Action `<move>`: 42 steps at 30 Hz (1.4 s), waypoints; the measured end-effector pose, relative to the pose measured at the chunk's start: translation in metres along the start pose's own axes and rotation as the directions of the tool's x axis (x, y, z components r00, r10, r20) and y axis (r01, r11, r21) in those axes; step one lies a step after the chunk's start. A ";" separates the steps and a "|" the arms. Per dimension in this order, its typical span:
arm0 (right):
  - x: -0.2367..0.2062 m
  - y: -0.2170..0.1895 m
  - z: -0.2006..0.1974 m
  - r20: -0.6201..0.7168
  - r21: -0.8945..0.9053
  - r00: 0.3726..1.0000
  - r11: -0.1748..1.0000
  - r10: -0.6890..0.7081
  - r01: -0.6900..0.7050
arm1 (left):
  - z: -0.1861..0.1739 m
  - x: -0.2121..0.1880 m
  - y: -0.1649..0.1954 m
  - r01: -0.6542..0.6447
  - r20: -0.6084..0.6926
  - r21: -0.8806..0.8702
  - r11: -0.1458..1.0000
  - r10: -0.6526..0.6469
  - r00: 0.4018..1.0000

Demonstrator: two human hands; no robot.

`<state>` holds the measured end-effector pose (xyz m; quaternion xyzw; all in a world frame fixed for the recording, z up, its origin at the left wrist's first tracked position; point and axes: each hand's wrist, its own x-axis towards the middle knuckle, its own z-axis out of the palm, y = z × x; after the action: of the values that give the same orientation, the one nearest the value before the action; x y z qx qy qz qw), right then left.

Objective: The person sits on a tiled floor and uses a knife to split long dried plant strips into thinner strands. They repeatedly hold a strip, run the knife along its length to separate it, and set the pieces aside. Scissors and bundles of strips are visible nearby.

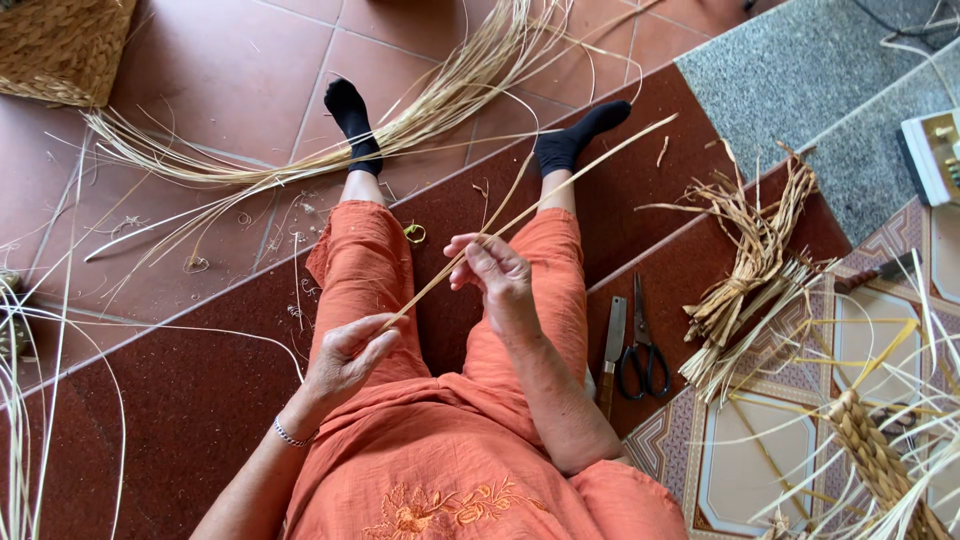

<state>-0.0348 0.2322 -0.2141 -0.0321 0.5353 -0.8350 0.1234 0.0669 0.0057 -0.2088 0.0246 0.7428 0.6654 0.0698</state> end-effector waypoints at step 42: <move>0.004 -0.047 0.045 0.244 0.034 0.969 0.998 0.038 -0.047 | -0.037 0.017 0.015 -0.215 0.063 0.167 0.962 0.207 0.976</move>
<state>-0.0383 0.2100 -0.1530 -0.1204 0.5003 -0.8322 0.2066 0.0440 -0.0266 -0.1917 0.1247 0.7890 0.6015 0.0130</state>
